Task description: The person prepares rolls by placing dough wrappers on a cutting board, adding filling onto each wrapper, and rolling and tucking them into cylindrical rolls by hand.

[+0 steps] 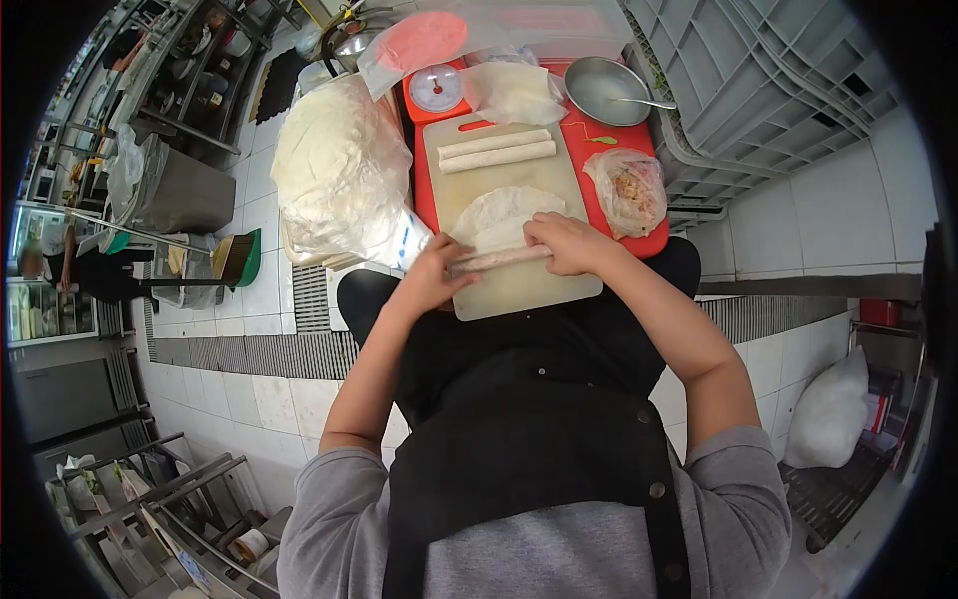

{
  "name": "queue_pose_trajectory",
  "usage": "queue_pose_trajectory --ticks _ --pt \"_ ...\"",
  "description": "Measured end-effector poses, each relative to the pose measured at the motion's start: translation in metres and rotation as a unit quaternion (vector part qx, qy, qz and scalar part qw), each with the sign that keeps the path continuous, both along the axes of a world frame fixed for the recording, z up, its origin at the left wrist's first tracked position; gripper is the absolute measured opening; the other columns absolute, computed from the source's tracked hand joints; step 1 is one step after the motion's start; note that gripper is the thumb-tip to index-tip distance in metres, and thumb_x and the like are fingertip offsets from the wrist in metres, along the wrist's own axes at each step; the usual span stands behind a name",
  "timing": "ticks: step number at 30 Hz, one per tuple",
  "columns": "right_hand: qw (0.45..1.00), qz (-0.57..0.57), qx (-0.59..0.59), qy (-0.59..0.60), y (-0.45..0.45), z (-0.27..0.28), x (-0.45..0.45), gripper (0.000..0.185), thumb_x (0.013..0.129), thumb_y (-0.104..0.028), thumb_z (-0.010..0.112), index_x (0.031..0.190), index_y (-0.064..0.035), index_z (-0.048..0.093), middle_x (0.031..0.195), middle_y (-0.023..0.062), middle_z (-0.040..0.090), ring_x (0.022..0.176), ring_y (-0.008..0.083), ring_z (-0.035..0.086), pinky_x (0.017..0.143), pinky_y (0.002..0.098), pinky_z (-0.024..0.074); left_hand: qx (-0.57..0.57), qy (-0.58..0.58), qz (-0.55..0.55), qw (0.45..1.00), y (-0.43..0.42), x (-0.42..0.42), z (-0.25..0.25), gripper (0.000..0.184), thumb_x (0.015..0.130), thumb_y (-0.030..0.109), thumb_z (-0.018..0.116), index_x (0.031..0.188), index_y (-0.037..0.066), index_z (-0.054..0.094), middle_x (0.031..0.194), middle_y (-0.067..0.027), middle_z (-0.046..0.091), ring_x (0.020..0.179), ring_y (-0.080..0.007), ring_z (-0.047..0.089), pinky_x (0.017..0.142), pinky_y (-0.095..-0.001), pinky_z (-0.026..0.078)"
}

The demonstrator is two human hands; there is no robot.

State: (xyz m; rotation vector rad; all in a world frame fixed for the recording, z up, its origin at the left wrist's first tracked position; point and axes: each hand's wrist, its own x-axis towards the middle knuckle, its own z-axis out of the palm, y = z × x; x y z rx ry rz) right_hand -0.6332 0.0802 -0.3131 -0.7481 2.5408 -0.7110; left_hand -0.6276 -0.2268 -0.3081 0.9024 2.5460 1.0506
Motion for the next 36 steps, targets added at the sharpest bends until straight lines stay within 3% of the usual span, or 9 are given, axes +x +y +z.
queue_pose_trajectory --ticks 3,8,17,20,23,28,31,33,36 --pt "0.999 -0.040 -0.008 -0.025 0.012 0.002 -0.008 0.033 0.076 -0.010 0.071 0.108 -0.0075 0.061 0.111 0.0137 0.061 0.113 0.0353 0.060 0.094 0.0454 0.0506 0.033 -0.006 0.147 0.989 -0.008 -0.025 -0.018 0.030 0.096 0.006 0.067 0.125 -0.001 0.066 0.106 -0.0173 0.064 0.089 -0.0302 0.067 0.077 -0.0380 0.056" --pt "0.994 -0.101 -0.019 0.028 0.038 0.003 -0.055 0.031 0.078 -0.015 0.073 0.106 -0.0030 0.066 0.112 0.0189 0.063 0.111 0.0387 0.061 0.095 0.0462 0.0506 0.059 0.033 0.088 0.994 0.030 -0.023 -0.002 0.021 0.097 -0.001 0.058 0.117 -0.001 0.067 0.102 -0.0161 0.063 0.085 -0.0289 0.066 0.073 -0.0370 0.056" --pt "0.919 -0.308 0.006 0.244 0.098 0.010 -0.187 0.039 0.096 -0.027 0.061 0.126 -0.0027 0.063 0.135 0.0226 0.060 0.127 0.0397 0.057 0.108 0.0492 0.0458 0.028 0.080 0.196 0.977 0.029 -0.011 -0.015 0.044 0.096 0.004 0.062 0.139 -0.004 0.053 0.130 -0.0273 0.054 0.120 -0.0452 0.056 0.104 -0.0468 0.047" --pt "0.903 -0.339 0.131 0.231 0.115 -0.030 -0.219 0.057 0.103 -0.043 0.040 0.141 -0.0032 0.057 0.159 0.0190 0.044 0.146 0.0340 0.043 0.118 0.0675 0.0259 0.051 0.040 0.204 0.977 0.028 0.000 -0.006 0.044 0.097 0.006 0.064 0.139 -0.002 0.054 0.131 -0.0260 0.055 0.122 -0.0439 0.056 0.105 -0.0456 0.046" --pt "0.938 -0.300 0.161 0.059 0.104 -0.003 -0.213 0.060 0.103 -0.045 0.036 0.136 -0.0008 0.061 0.152 0.0203 0.051 0.141 0.0345 0.049 0.117 0.0683 0.0263 0.071 0.031 0.199 0.977 0.025 0.006 -0.005 0.043 0.097 0.007 0.065 0.138 -0.001 0.056 0.132 -0.0241 0.056 0.123 -0.0423 0.057 0.106 -0.0445 0.046" --pt "0.930 -0.303 0.164 0.132 0.118 -0.012 -0.219 0.060 0.102 -0.043 0.034 0.109 0.0001 0.074 0.111 0.0244 0.073 0.109 0.0418 0.068 0.106 0.0588 0.0442 0.100 -0.022 0.195 0.975 0.022 0.008 -0.004 0.039 0.096 0.005 0.064 0.134 -0.001 0.060 0.130 -0.0226 0.058 0.120 -0.0413 0.059 0.104 -0.0433 0.048" --pt "0.920 -0.360 0.050 0.147 0.139 -0.007 -0.234 0.058 0.103 -0.042 0.035 0.098 -0.0013 0.076 0.096 0.0217 0.076 0.093 0.0380 0.073 0.091 0.0519 0.0532 0.104 -0.005 0.186 0.977 0.027 0.003 -0.008 0.039 0.095 0.003 0.064 0.134 -0.001 0.060 0.128 -0.0225 0.058 0.117 -0.0409 0.060 0.102 -0.0430 0.049" --pt "0.846 -0.464 -0.255 -0.061 0.146 0.013 -0.230 0.062 0.104 -0.045 0.031 0.101 -0.0030 0.075 0.091 0.0123 0.077 0.084 0.0302 0.073 0.085 0.0463 0.0536 0.100 0.021 0.185 0.977 0.029 -0.001 -0.014 0.040 0.094 0.001 0.065 0.134 -0.001 0.060 0.127 -0.0222 0.059 0.115 -0.0405 0.061 0.101 -0.0427 0.050" --pt "0.827 -0.409 -0.365 -0.126 0.121 0.050 -0.189 0.059 0.106 -0.043 0.031 0.106 -0.0031 0.075 0.097 0.0084 0.076 0.095 0.0213 0.070 0.092 0.0367 0.0517 0.102 0.049 0.217 0.970 0.028 -0.005 -0.024 0.037 0.090 -0.003 0.065 0.127 0.000 0.066 0.117 -0.0199 0.060 0.105 -0.0377 0.063 0.094 -0.0417 0.052"
